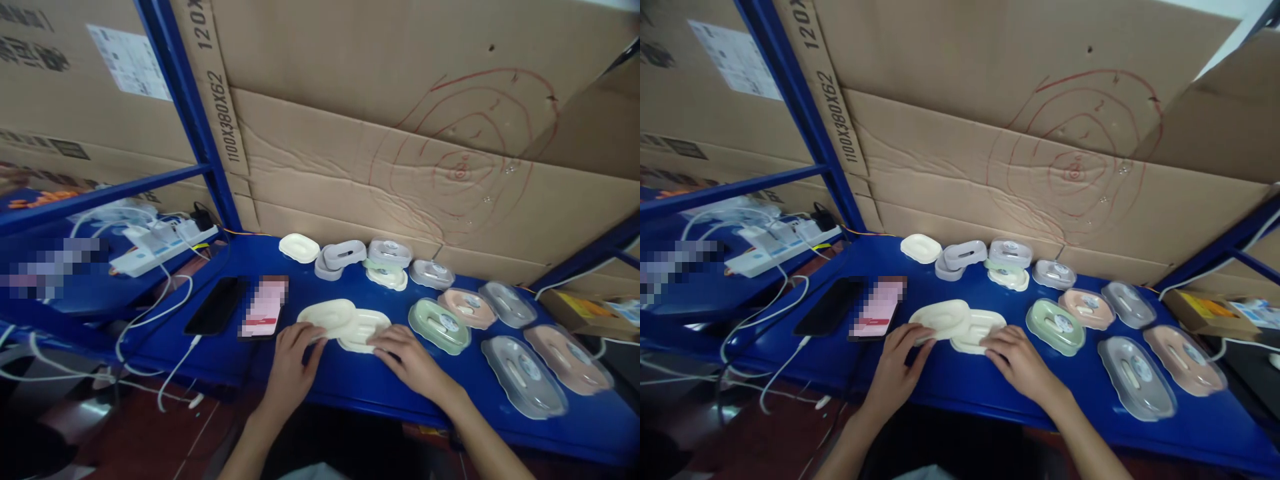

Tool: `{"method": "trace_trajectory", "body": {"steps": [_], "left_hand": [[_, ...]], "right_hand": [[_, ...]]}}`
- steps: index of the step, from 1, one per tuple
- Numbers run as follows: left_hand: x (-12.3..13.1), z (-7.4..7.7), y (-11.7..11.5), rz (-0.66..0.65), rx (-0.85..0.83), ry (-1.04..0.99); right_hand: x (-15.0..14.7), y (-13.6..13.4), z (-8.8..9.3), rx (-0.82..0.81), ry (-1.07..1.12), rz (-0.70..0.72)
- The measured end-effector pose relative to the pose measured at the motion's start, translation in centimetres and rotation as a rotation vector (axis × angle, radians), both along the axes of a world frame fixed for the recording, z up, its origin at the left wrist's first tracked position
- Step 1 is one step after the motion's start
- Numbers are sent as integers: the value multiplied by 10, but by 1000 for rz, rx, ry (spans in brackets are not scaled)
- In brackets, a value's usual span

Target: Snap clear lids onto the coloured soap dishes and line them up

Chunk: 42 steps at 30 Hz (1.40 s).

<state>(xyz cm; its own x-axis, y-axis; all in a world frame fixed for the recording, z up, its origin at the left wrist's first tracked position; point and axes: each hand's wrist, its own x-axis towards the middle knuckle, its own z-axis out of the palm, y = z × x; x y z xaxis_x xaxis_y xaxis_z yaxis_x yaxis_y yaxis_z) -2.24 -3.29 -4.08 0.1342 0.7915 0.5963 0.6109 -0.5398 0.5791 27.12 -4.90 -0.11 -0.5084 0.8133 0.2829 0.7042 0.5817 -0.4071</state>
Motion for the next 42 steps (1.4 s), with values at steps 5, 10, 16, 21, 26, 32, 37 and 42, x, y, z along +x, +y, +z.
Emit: {"method": "trace_trajectory", "body": {"steps": [5, 10, 16, 21, 26, 32, 37, 42], "left_hand": [[8, -11, 8, 112, 0, 155], [12, -6, 3, 113, 23, 306], [13, 9, -6, -87, 20, 455], [10, 16, -8, -154, -28, 454], [6, 10, -4, -254, -56, 439], [15, -3, 3, -81, -44, 471], [10, 0, 0, -155, -36, 474], [6, 0, -2, -233, -3, 388]], "right_hand": [[-2, -3, 15, 106, 0, -12], [-20, 84, 34, 361, -267, -152], [-57, 178, 51, 347, -412, -179], [-54, 138, 52, 350, -369, -147], [-11, 30, 21, 391, -88, -221], [10, -41, -17, 279, -8, -269], [-14, -36, -16, 231, -29, -144], [-27, -37, -21, 281, -51, -96]]}}
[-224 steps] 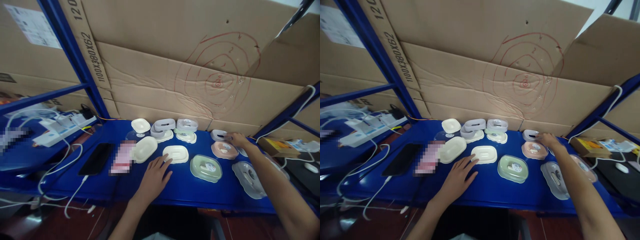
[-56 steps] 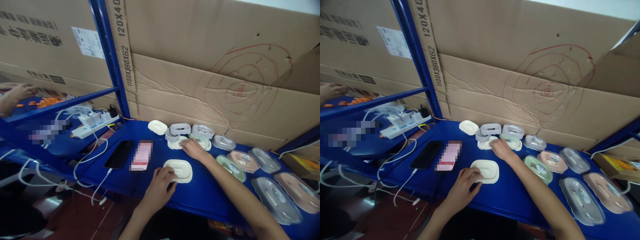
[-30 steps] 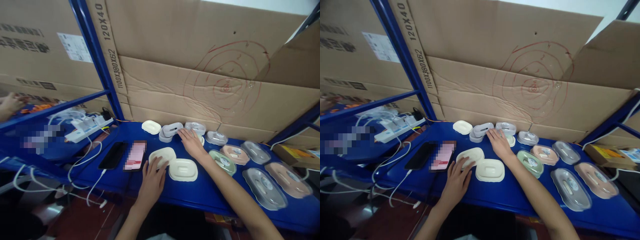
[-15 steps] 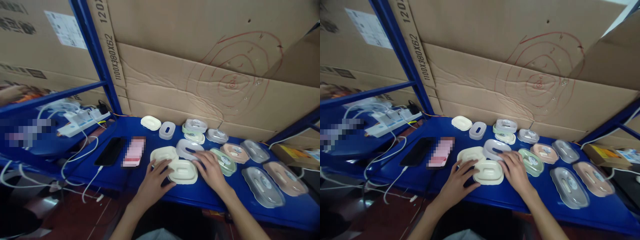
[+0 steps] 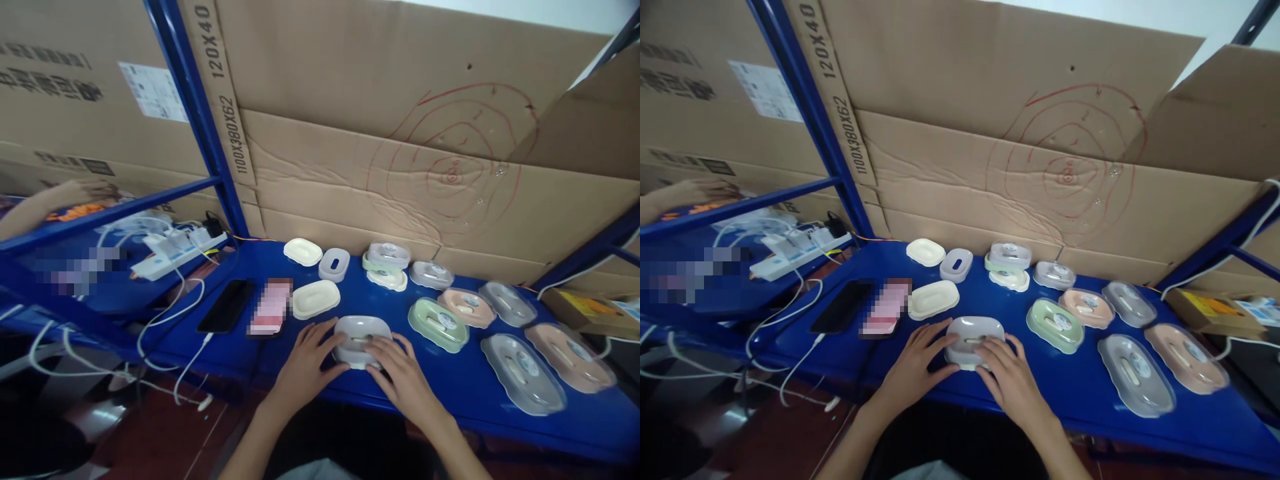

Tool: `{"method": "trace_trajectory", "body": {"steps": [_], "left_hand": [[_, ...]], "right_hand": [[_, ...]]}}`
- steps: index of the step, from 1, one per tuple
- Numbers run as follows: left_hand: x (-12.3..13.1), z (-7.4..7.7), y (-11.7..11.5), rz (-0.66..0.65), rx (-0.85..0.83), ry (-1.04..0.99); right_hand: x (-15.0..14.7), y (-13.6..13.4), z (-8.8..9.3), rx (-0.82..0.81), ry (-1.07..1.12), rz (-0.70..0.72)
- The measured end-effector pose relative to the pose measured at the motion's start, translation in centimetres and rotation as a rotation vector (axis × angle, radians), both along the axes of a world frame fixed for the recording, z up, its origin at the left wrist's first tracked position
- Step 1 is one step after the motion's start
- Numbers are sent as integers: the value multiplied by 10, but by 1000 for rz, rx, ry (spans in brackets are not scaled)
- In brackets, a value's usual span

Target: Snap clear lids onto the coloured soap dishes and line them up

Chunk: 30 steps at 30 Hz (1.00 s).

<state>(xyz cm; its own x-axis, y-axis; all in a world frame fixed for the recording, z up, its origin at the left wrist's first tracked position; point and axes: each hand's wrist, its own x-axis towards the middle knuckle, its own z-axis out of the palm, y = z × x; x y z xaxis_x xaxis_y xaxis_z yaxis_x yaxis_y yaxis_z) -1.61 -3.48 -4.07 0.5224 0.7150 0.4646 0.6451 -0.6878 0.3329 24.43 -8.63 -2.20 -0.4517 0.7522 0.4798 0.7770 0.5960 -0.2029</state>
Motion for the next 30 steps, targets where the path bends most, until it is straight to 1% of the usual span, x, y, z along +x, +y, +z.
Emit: {"method": "trace_trajectory", "body": {"steps": [3, 5, 7, 9, 11, 13, 14, 17, 20, 22, 24, 26, 30], "left_hand": [[2, -5, -1, -13, 15, -37], [2, -5, -1, -23, 19, -61], [-1, 0, 2, -34, 19, -91], [-5, 13, 12, -3, 21, -111], [-7, 30, 31, 93, 16, -74], [-3, 49, 57, 205, -12, 65], [1, 56, 71, 235, -25, 98], [20, 71, 111, 321, -56, 168], [35, 76, 144, 408, -101, 249], [36, 79, 161, 471, -139, 304], [28, 82, 176, 532, -185, 364], [14, 84, 188, 582, -234, 428], [-15, 83, 200, 662, -326, 540]], "right_hand": [[0, -5, -6, 28, -12, -5], [0, -6, -7, 41, -15, -12], [0, -5, -8, 44, -24, -15], [0, -4, -7, 40, -30, -24], [0, -3, -7, 38, -28, -36], [0, -3, -7, 39, -23, -49], [0, -3, -7, 38, -20, -56], [1, -3, -8, 32, -18, -94], [1, -4, -9, 31, -22, -149], [1, -4, -8, 31, -23, -175], [2, -4, -8, 21, -23, -183], [2, -3, -8, 7, -21, -181], [4, -3, -10, -17, -8, -173]]}}
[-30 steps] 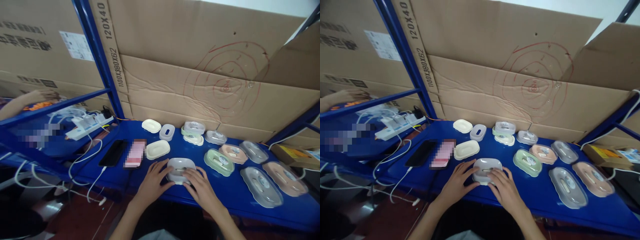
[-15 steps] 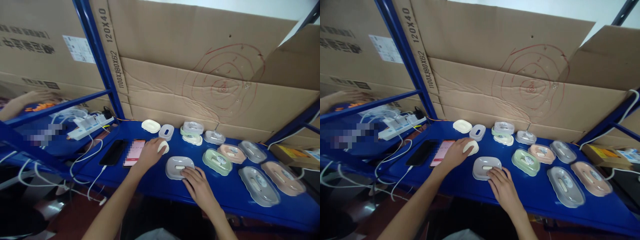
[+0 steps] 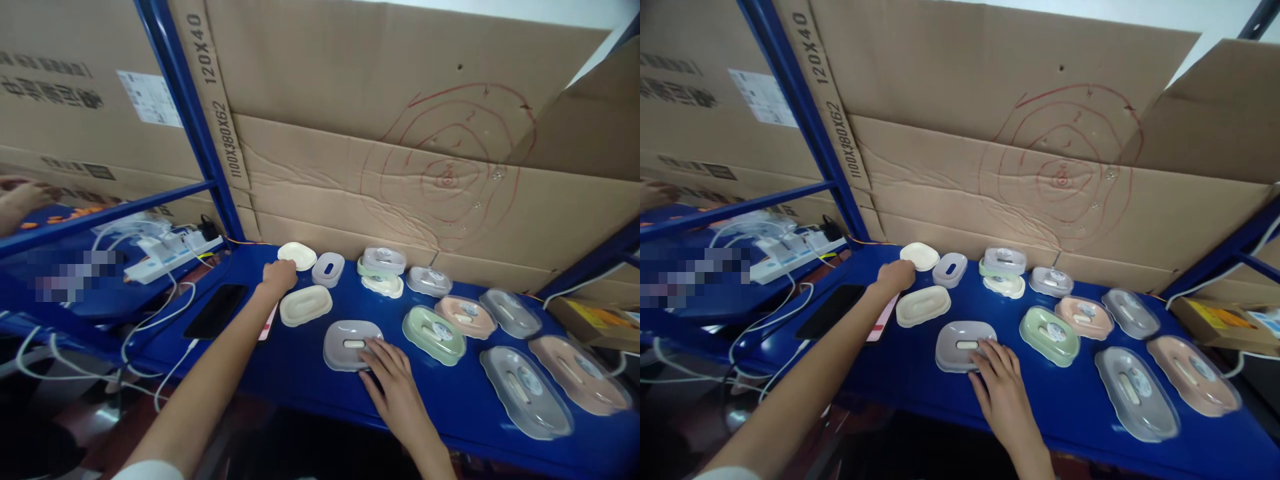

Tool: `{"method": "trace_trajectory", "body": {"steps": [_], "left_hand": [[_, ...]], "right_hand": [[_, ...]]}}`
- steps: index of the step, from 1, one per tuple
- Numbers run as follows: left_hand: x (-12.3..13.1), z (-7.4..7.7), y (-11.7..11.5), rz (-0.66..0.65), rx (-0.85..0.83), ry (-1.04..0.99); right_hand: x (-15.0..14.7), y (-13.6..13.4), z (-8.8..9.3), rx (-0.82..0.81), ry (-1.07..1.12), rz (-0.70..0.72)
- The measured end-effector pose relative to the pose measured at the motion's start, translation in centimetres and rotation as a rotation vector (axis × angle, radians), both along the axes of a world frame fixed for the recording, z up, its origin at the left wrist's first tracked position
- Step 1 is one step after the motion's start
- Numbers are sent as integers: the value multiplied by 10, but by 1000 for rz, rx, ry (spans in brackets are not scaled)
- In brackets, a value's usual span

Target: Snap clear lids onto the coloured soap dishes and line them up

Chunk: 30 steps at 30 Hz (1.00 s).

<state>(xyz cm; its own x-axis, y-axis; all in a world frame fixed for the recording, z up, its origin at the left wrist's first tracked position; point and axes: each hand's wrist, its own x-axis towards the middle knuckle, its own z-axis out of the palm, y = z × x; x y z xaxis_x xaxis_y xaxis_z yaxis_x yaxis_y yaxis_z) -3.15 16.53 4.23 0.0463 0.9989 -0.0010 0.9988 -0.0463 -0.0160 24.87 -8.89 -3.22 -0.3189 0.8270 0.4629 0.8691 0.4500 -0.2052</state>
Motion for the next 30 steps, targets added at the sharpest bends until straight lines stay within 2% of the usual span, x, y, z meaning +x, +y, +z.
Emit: {"method": "trace_trajectory", "body": {"steps": [5, 11, 22, 26, 30], "left_hand": [[-19, -7, 0, -19, -7, 36], [-17, -14, 8, -89, 40, -3], [-34, -13, 25, -267, 21, -207], [-35, -5, 15, -318, 105, -292], [-18, 1, -19, -375, 221, -397]], "right_hand": [[1, 1, -1, -14, 23, 11], [1, 1, 0, -43, 32, 10], [1, 0, 0, -40, 62, 1], [1, 0, -1, -50, 75, 5], [1, -1, -2, -63, 100, 4]]}}
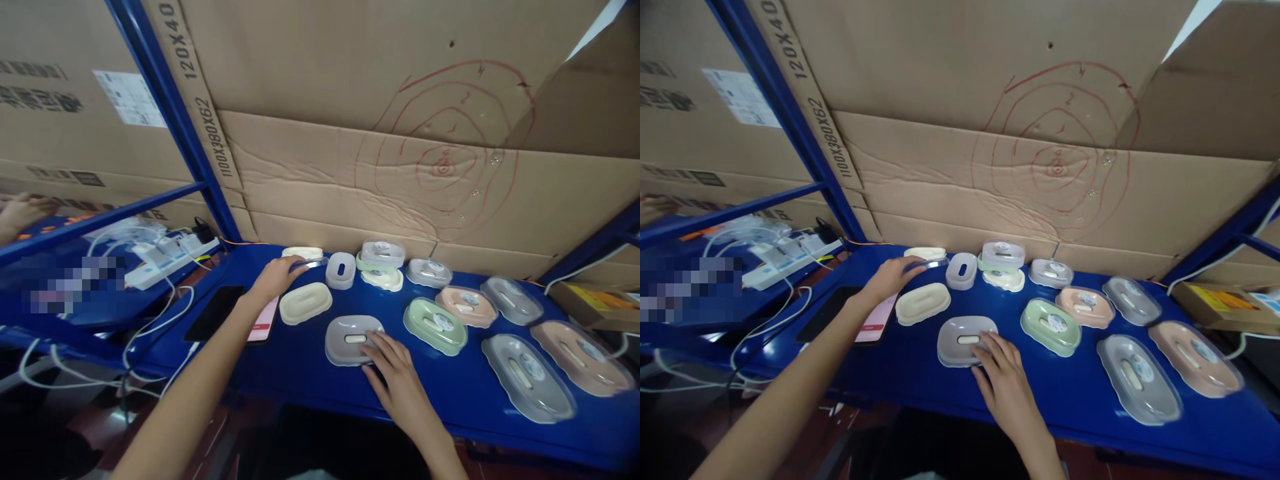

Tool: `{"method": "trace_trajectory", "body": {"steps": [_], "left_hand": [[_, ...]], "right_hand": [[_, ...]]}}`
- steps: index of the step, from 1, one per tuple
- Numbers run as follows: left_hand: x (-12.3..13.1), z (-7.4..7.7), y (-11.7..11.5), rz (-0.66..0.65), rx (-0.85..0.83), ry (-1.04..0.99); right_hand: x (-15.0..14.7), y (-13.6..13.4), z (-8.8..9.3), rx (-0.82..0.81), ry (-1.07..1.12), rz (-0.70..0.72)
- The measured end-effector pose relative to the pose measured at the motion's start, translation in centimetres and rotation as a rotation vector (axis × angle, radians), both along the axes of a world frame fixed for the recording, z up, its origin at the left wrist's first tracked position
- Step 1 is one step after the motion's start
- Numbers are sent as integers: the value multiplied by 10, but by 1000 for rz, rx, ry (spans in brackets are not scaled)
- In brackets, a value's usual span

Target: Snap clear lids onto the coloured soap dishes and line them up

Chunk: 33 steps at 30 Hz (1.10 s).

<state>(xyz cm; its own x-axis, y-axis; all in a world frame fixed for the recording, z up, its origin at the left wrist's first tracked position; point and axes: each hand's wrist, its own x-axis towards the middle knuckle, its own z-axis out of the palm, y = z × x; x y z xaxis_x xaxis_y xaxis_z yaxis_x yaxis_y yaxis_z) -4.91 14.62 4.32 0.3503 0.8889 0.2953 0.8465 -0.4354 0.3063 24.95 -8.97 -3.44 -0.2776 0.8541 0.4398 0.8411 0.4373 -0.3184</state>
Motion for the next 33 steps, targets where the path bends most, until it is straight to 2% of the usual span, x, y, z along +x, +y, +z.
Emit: {"method": "trace_trajectory", "body": {"steps": [3, 5, 8, 11, 15, 21, 26, 33], "left_hand": [[27, -2, -47, -36, 83, -85], [47, -9, -85, -116, 165, -188], [74, -24, -140, -193, 278, -304], [89, -43, -174, -189, 315, -337], [90, -61, -183, -216, 303, -295], [81, -74, -181, -266, 244, -337], [79, -78, -183, -319, 230, -356], [78, -79, -181, -303, 269, -324]], "right_hand": [[0, -1, 1, -12, 61, -53], [0, -1, 1, -32, 119, -95], [0, 0, 0, -54, 193, -134], [1, 1, -2, -67, 239, -136], [3, 2, -4, -96, 255, -116], [3, 2, -3, -84, 243, -137], [3, 2, -6, -33, 210, -167], [3, 2, -6, 10, 150, -156]]}}
